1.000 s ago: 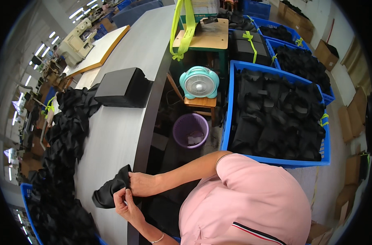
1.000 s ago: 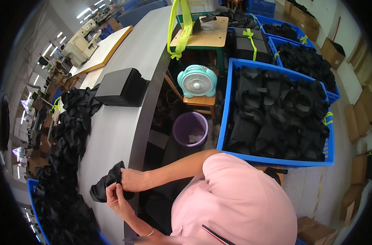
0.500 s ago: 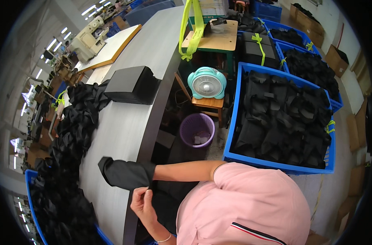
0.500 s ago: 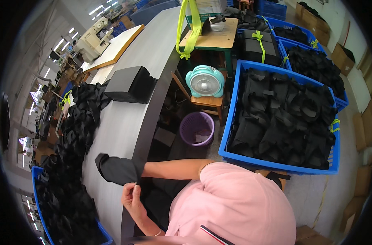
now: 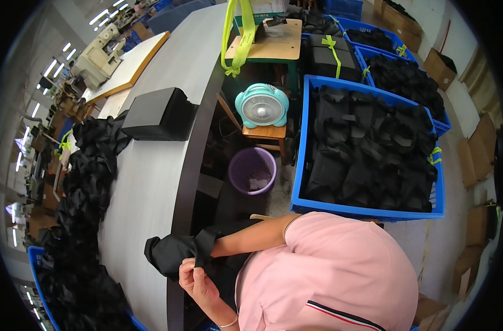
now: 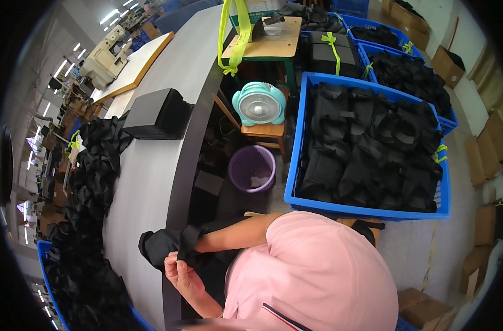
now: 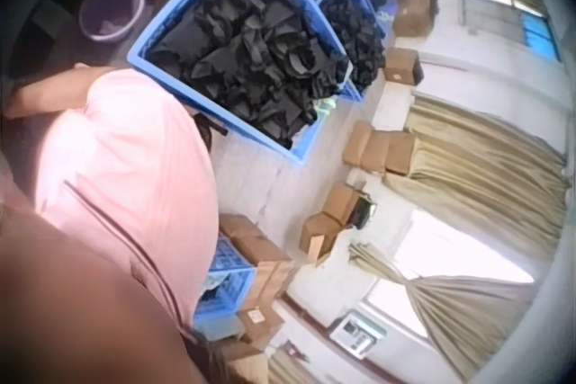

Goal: The recorder is folding and checking black fabric components at a workstation.

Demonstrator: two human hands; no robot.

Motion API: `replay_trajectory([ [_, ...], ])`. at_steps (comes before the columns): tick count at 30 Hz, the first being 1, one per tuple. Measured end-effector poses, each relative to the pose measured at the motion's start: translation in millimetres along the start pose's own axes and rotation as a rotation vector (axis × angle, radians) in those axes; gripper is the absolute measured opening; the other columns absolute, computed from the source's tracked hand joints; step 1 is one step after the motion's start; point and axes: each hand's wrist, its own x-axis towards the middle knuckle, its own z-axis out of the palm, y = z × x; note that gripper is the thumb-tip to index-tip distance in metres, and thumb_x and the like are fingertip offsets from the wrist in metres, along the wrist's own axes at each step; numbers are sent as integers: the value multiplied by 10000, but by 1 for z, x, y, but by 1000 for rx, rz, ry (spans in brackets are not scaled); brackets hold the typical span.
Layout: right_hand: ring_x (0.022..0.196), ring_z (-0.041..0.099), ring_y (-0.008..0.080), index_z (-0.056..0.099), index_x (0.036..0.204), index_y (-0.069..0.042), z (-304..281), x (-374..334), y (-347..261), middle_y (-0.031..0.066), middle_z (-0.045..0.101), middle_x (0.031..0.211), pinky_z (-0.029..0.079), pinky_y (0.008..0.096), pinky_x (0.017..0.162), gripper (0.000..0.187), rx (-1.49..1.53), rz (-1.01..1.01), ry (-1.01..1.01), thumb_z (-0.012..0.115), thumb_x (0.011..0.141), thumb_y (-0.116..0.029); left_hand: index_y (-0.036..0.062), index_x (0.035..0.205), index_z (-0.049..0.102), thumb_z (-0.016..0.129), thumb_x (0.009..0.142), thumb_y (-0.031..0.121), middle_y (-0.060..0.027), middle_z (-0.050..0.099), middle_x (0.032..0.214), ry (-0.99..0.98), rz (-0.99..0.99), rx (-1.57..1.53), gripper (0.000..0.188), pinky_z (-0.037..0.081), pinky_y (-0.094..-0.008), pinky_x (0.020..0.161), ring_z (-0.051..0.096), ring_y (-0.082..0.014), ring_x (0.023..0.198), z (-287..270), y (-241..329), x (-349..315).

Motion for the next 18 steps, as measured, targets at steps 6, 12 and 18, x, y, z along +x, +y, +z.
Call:
replay_trajectory([
  [6,1149,578,259,457,1265,-88,0,-19,-6,150,501,1334,489,368,936,433,60,-13,75,614,905,-270,25,862,588,647,913,77,-14,537,824,-114,45,30,93,335,-230,682,456,-93,754,15,7,1],
  [12,1171,571,268,413,1326,-89,-2,-30,6,160,467,1377,487,370,960,498,94,46,150,616,909,-269,-43,867,650,638,859,-34,-78,629,908,-158,-131,35,17,452,-258,742,573,-148,831,13,-1,-1],
  [18,1193,563,277,369,1387,-91,-5,-23,5,170,434,1420,485,371,983,564,246,142,164,618,912,-268,-27,941,677,654,900,-23,-56,625,941,-201,-262,-193,47,458,-231,740,569,-105,831,15,-17,1],
])
